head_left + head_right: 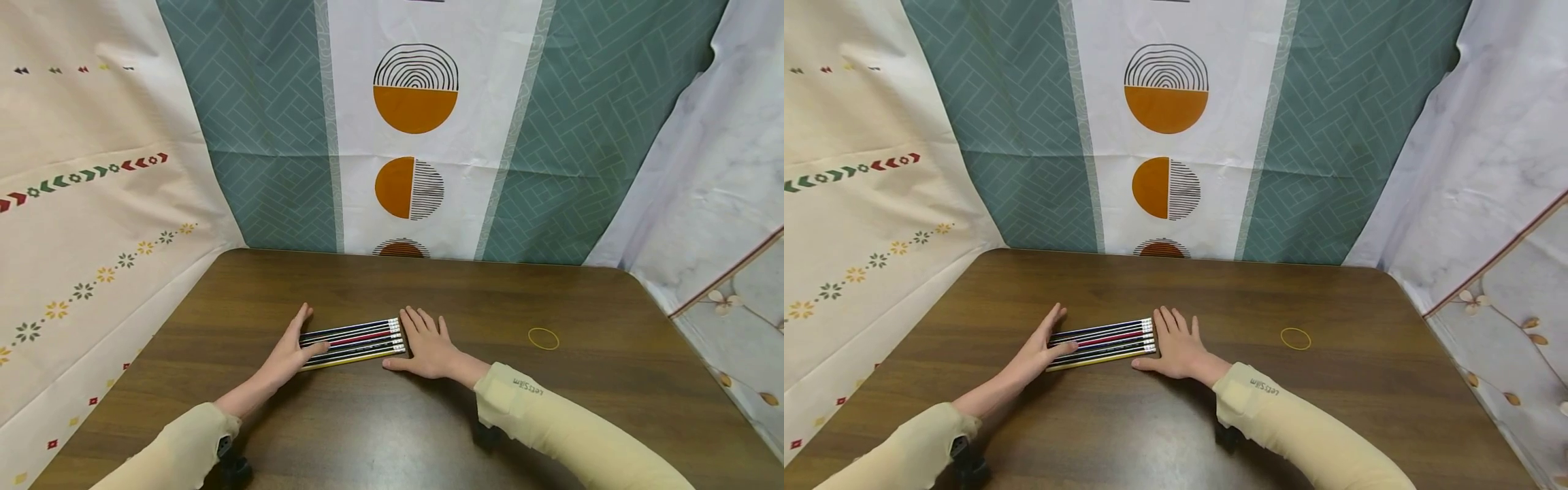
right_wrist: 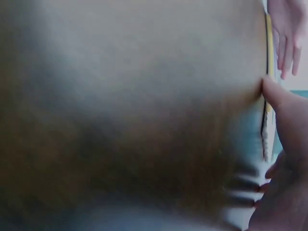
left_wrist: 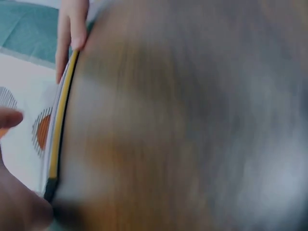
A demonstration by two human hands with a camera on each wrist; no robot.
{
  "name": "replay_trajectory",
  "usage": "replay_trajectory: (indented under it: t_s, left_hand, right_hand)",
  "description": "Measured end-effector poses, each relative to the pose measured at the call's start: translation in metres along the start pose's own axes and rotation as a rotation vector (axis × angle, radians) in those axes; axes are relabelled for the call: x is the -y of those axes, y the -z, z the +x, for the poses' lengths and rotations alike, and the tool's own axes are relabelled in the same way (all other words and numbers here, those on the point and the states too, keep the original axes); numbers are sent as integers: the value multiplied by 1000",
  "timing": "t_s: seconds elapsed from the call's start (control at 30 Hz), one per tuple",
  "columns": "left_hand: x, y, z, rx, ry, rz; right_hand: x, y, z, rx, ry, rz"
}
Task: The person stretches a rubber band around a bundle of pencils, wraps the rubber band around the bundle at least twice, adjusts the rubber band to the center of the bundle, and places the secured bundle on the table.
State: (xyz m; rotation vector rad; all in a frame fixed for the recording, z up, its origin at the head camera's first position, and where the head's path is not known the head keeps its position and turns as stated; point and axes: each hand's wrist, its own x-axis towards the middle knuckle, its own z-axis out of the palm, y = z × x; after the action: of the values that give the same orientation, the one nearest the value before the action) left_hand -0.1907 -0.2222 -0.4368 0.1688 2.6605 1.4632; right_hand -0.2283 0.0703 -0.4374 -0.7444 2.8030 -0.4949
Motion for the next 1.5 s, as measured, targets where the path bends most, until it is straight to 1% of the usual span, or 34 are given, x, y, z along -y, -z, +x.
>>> replay_trajectory:
  t_s: [0.13, 0.2, 0.27, 0.37, 0.47, 0.6, 0.7, 0.83, 1.0, 1.2, 1.37, 1.5]
  left_hand:
    - [6, 5, 5, 17, -115, 225]
    - [8, 8, 8, 25, -171, 292]
    - [9, 10, 10, 35, -223, 335]
    - [10, 13, 13, 50, -284, 366]
    - [12, 15, 15, 68, -312, 386]
    - [13, 15, 19, 92, -311, 369]
    - [13, 16, 21, 108, -322, 366]
    - [13, 16, 23, 129, -335, 356]
    - [12, 16, 23, 151, -318, 341]
    - [12, 15, 23, 158, -306, 332]
    - [10, 16, 24, 168, -293, 332]
    - [8, 17, 25, 177, -301, 336]
  right_hand:
    - [-4, 9, 6, -11, 69, 19]
    - [-5, 10, 9, -24, 103, 14]
    - [-6, 11, 13, -38, 134, 15]
    - [-7, 12, 16, -55, 175, 29]
    - [-8, 12, 19, -75, 206, 33]
    - [-9, 12, 21, -95, 226, 26]
    - [-10, 12, 23, -99, 230, 41]
    - [-10, 11, 25, -83, 207, 80]
    - [-10, 10, 28, -77, 185, 125]
    - [-14, 8, 31, -76, 163, 183]
    - [-16, 7, 33, -75, 153, 210]
    - [-16, 7, 34, -76, 153, 238]
